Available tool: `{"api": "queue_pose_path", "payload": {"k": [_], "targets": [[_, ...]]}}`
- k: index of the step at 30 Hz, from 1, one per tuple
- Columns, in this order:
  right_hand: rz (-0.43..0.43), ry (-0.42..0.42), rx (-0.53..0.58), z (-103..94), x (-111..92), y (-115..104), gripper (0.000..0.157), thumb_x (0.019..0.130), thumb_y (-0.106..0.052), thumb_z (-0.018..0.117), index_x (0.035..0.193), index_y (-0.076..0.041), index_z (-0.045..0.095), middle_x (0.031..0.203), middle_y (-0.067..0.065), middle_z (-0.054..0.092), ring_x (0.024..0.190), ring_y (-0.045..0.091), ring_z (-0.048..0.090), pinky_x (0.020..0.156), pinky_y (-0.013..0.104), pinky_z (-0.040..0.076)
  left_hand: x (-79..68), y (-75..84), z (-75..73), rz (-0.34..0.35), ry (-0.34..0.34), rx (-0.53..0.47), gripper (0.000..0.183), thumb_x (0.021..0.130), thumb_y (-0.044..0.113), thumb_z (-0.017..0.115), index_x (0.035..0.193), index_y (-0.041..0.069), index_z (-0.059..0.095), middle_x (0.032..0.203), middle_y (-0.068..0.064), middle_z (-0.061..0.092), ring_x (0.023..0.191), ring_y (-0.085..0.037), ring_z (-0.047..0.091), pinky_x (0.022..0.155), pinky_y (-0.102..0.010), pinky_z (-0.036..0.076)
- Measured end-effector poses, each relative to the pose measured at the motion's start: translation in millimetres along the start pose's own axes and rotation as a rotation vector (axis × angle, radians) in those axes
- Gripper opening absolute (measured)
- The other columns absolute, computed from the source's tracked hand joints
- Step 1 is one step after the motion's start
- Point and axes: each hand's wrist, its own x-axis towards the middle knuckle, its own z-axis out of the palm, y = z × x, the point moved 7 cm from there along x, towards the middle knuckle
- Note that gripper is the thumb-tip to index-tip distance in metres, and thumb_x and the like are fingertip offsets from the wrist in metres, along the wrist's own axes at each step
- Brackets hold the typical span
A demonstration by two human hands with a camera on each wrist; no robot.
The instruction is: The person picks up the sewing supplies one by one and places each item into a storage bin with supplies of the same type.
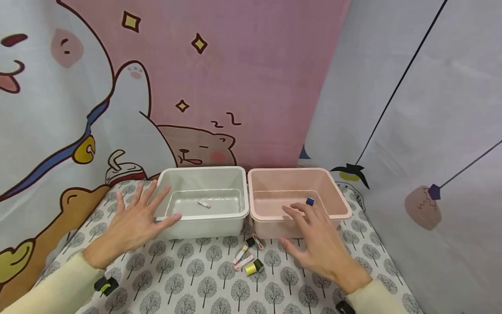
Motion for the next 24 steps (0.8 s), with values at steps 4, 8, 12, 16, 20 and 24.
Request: {"api": "queue_pose_path", "payload": {"k": [4, 8, 12, 16, 20, 24], "targets": [[-0.048, 0.020, 0.017, 0.0, -1, -6, 0.076, 0.094, -0.045, 0.092, 0.162, -0.020, 0.068, 0.157, 0.007, 0.067, 0.139, 0.031, 0.067, 0.100, 0.060, 0.061, 2.5, -3.5, 3.8, 0.003, -0.016, -0.025, 0.100, 0.111, 0.088, 0.041, 0.188, 0.027, 0.023, 0.195, -0.023, 0.014, 0.179, -0.061, 0.009, 0.129, -0.097, -0.009], [-0.102, 0.035, 0.016, 1.1, -3, -12, 0.075, 0.092, -0.039, 0.094, 0.161, -0.023, 0.069, 0.154, 0.004, 0.070, 0.132, 0.025, 0.070, 0.098, 0.054, 0.064, 4.6, -9.5, 9.4, -0.006, -0.031, -0.049, 0.101, 0.112, 0.087, 0.042, 0.188, 0.024, 0.022, 0.195, -0.024, 0.013, 0.179, -0.061, 0.009, 0.129, -0.097, -0.009], [-0.140, 0.030, 0.024, 3.8, -6, -17, 0.071, 0.094, -0.037, 0.093, 0.159, -0.023, 0.070, 0.152, 0.002, 0.071, 0.128, 0.020, 0.071, 0.101, 0.051, 0.065, 6.3, -14.2, 14.6, -0.010, -0.035, -0.058, 0.103, 0.112, 0.086, 0.042, 0.188, 0.020, 0.021, 0.195, -0.026, 0.011, 0.179, -0.062, 0.012, 0.130, -0.098, -0.006], [-0.179, 0.022, 0.060, 7.4, -8, -20, 0.067, 0.095, -0.034, 0.091, 0.158, -0.021, 0.072, 0.150, 0.001, 0.071, 0.127, 0.017, 0.070, 0.100, 0.045, 0.065, 9.0, -16.1, 17.5, 0.006, -0.022, -0.066, 0.102, 0.113, 0.083, 0.044, 0.188, 0.017, 0.022, 0.195, -0.027, 0.010, 0.179, -0.061, 0.015, 0.129, -0.098, -0.002], [-0.229, 0.022, 0.092, 12.3, -8, -26, 0.065, 0.095, -0.031, 0.091, 0.157, -0.022, 0.072, 0.146, -0.003, 0.072, 0.125, 0.013, 0.071, 0.102, 0.040, 0.064, 11.4, -18.0, 18.6, 0.023, -0.015, -0.084, 0.102, 0.114, 0.081, 0.046, 0.187, 0.013, 0.023, 0.195, -0.026, 0.009, 0.179, -0.060, 0.014, 0.130, -0.098, 0.001], [-0.277, -0.009, 0.112, 21.3, -10, -33, 0.063, 0.095, -0.029, 0.092, 0.155, -0.027, 0.072, 0.146, -0.007, 0.073, 0.129, 0.014, 0.071, 0.108, 0.041, 0.063, 13.6, -20.7, 19.8, 0.027, -0.023, -0.097, 0.104, 0.113, 0.081, 0.048, 0.187, 0.011, 0.023, 0.195, -0.025, 0.010, 0.180, -0.059, 0.013, 0.130, -0.098, 0.001]]}}
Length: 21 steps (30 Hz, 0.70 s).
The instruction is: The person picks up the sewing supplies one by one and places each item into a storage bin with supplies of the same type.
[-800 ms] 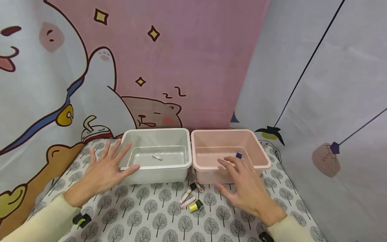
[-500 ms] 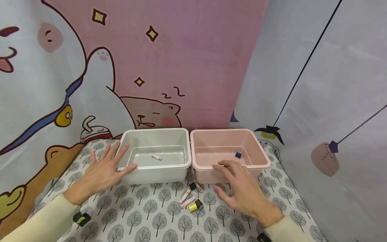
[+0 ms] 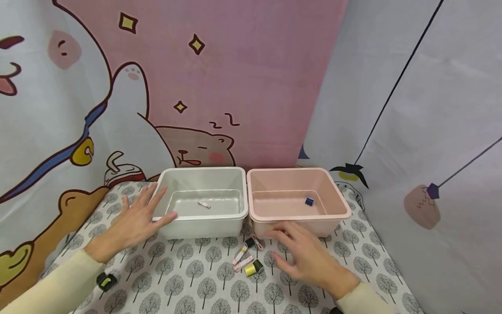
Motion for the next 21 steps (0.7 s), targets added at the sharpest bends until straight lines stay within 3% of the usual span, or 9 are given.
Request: {"api": "queue_pose_path", "payload": {"k": [8, 15, 21], "targets": [[-0.014, -0.147, 0.041, 26.2, -4, -3, 0.070, 0.094, -0.035, 0.098, 0.159, -0.030, 0.070, 0.148, -0.011, 0.072, 0.131, 0.008, 0.071, 0.109, 0.040, 0.067, 7.1, -3.6, 2.3, 0.006, -0.021, -0.014, 0.107, 0.112, 0.082, 0.048, 0.188, 0.012, 0.018, 0.196, -0.023, 0.007, 0.181, -0.058, 0.010, 0.130, -0.098, -0.002], [0.003, -0.258, 0.106, 47.6, -5, -5, 0.063, 0.098, -0.042, 0.096, 0.156, -0.030, 0.072, 0.148, -0.012, 0.070, 0.130, 0.008, 0.071, 0.106, 0.040, 0.069, 8.7, -3.6, 1.8, 0.006, -0.020, -0.015, 0.109, 0.112, 0.083, 0.048, 0.188, 0.011, 0.018, 0.196, -0.023, 0.007, 0.181, -0.058, 0.011, 0.130, -0.098, -0.002], [-0.016, -0.319, 0.140, 63.0, -5, -7, 0.058, 0.098, -0.038, 0.095, 0.152, -0.028, 0.075, 0.144, -0.013, 0.070, 0.126, 0.010, 0.073, 0.106, 0.042, 0.069, 9.5, -4.3, 2.3, 0.002, -0.019, -0.001, 0.111, 0.111, 0.084, 0.048, 0.188, 0.009, 0.019, 0.196, -0.024, 0.008, 0.180, -0.058, 0.010, 0.129, -0.099, -0.003]]}}
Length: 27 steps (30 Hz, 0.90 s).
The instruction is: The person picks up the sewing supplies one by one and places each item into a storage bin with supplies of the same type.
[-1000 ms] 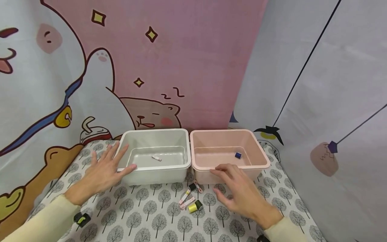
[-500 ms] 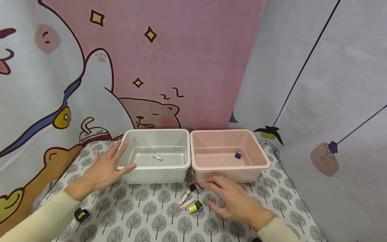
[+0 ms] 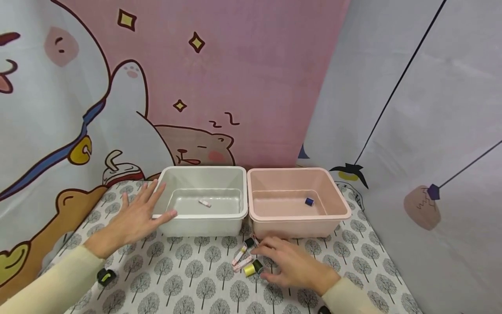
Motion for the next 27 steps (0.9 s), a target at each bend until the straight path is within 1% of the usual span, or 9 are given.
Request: {"api": "queue_pose_path", "payload": {"k": [3, 8, 12, 16, 20, 22, 27], "targets": [[-0.010, -0.026, 0.002, 6.4, 2, 0, 0.058, 0.098, -0.036, 0.095, 0.152, -0.029, 0.074, 0.143, -0.012, 0.071, 0.127, 0.011, 0.074, 0.106, 0.044, 0.069, -0.2, -0.9, 1.2, -0.008, -0.003, 0.011, 0.112, 0.111, 0.085, 0.047, 0.188, 0.009, 0.018, 0.196, -0.023, 0.008, 0.181, -0.058, 0.010, 0.129, -0.099, -0.003], [-0.011, -0.064, 0.006, 12.7, 5, 0, 0.059, 0.098, -0.037, 0.094, 0.152, -0.029, 0.074, 0.145, -0.011, 0.072, 0.133, 0.014, 0.072, 0.111, 0.047, 0.068, -0.2, -0.7, 1.1, -0.014, -0.004, 0.029, 0.113, 0.111, 0.087, 0.045, 0.188, 0.009, 0.018, 0.196, -0.023, 0.008, 0.181, -0.057, 0.009, 0.130, -0.098, -0.004], [-0.002, -0.094, 0.015, 16.7, 6, 1, 0.055, 0.100, -0.038, 0.094, 0.150, -0.030, 0.075, 0.147, -0.011, 0.072, 0.135, 0.014, 0.071, 0.114, 0.047, 0.066, -0.2, 0.0, 1.1, -0.019, -0.016, 0.036, 0.115, 0.110, 0.088, 0.044, 0.188, 0.009, 0.015, 0.197, -0.022, 0.006, 0.182, -0.056, 0.007, 0.130, -0.097, -0.006], [0.023, -0.119, 0.029, 21.5, 4, 3, 0.049, 0.102, -0.040, 0.091, 0.148, -0.033, 0.074, 0.148, -0.011, 0.072, 0.137, 0.016, 0.072, 0.115, 0.050, 0.066, 0.3, 2.3, 0.8, -0.019, -0.023, 0.054, 0.116, 0.110, 0.089, 0.042, 0.188, 0.009, 0.014, 0.197, -0.021, 0.006, 0.182, -0.055, 0.007, 0.131, -0.097, -0.007], [0.038, -0.125, 0.051, 24.9, 1, 6, 0.046, 0.102, -0.036, 0.090, 0.146, -0.036, 0.074, 0.146, -0.014, 0.073, 0.137, 0.018, 0.073, 0.115, 0.051, 0.066, 0.3, 3.9, 0.5, -0.019, -0.027, 0.069, 0.117, 0.110, 0.090, 0.041, 0.187, 0.007, 0.015, 0.197, -0.021, 0.007, 0.182, -0.055, 0.006, 0.132, -0.096, -0.007], [0.032, -0.117, 0.063, 24.8, 0, 7, 0.045, 0.102, -0.032, 0.090, 0.144, -0.035, 0.075, 0.145, -0.013, 0.074, 0.137, 0.018, 0.074, 0.114, 0.051, 0.067, 0.1, 3.9, 0.6, -0.021, -0.029, 0.075, 0.118, 0.110, 0.091, 0.040, 0.187, 0.006, 0.014, 0.197, -0.020, 0.006, 0.182, -0.055, 0.006, 0.132, -0.095, -0.008], [-0.002, -0.094, 0.090, 24.9, 1, 9, 0.038, 0.104, -0.025, 0.090, 0.140, -0.031, 0.078, 0.137, -0.014, 0.075, 0.130, 0.013, 0.076, 0.110, 0.042, 0.068, -0.2, 2.9, 0.2, -0.031, -0.028, 0.084, 0.120, 0.110, 0.090, 0.041, 0.187, 0.003, 0.012, 0.197, -0.020, 0.006, 0.182, -0.055, 0.006, 0.132, -0.094, -0.011]]}}
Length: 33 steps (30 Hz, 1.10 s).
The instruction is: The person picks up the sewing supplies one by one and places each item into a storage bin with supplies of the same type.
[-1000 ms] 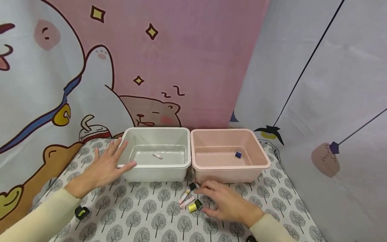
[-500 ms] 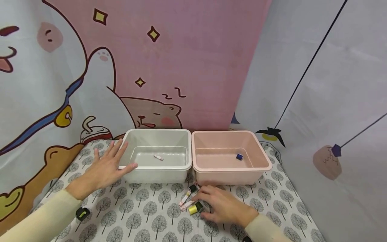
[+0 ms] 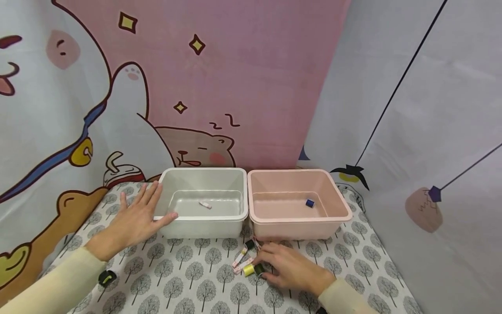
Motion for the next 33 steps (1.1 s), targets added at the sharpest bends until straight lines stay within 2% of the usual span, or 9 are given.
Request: {"api": "queue_pose_path", "payload": {"k": [6, 12, 24, 33], "targets": [[-0.027, 0.027, -0.030, -1.9, 0, 0, 0.035, 0.103, -0.025, 0.090, 0.136, -0.029, 0.080, 0.133, -0.015, 0.075, 0.127, 0.012, 0.076, 0.110, 0.041, 0.068, 1.0, 0.2, 0.0, -0.002, 0.005, 0.013, 0.122, 0.109, 0.091, 0.041, 0.186, 0.001, 0.011, 0.196, -0.021, 0.009, 0.182, -0.054, 0.008, 0.133, -0.094, -0.009], [-0.017, 0.044, -0.040, -8.6, -2, 1, 0.033, 0.104, -0.027, 0.090, 0.135, -0.029, 0.079, 0.135, -0.017, 0.075, 0.126, 0.010, 0.075, 0.110, 0.041, 0.068, -0.1, 0.1, -1.1, 0.001, 0.014, 0.022, 0.123, 0.109, 0.092, 0.039, 0.186, 0.000, 0.011, 0.196, -0.021, 0.009, 0.182, -0.055, 0.008, 0.133, -0.094, -0.009], [-0.021, 0.092, -0.123, -37.3, -1, -1, 0.041, 0.099, -0.025, 0.095, 0.138, -0.023, 0.082, 0.132, -0.013, 0.077, 0.119, 0.008, 0.075, 0.104, 0.037, 0.069, -0.2, -1.3, -1.7, -0.001, 0.017, 0.006, 0.122, 0.109, 0.091, 0.041, 0.186, 0.000, 0.012, 0.196, -0.021, 0.007, 0.182, -0.055, 0.005, 0.130, -0.094, -0.015], [-0.080, 0.174, -0.195, -63.2, -3, -8, 0.041, 0.095, -0.024, 0.098, 0.133, -0.027, 0.083, 0.132, -0.012, 0.078, 0.121, 0.014, 0.077, 0.103, 0.041, 0.069, -1.7, 1.6, -0.9, 0.000, 0.010, 0.005, 0.123, 0.109, 0.092, 0.041, 0.186, 0.000, 0.014, 0.196, -0.020, 0.008, 0.182, -0.053, 0.005, 0.130, -0.095, -0.016]]}}
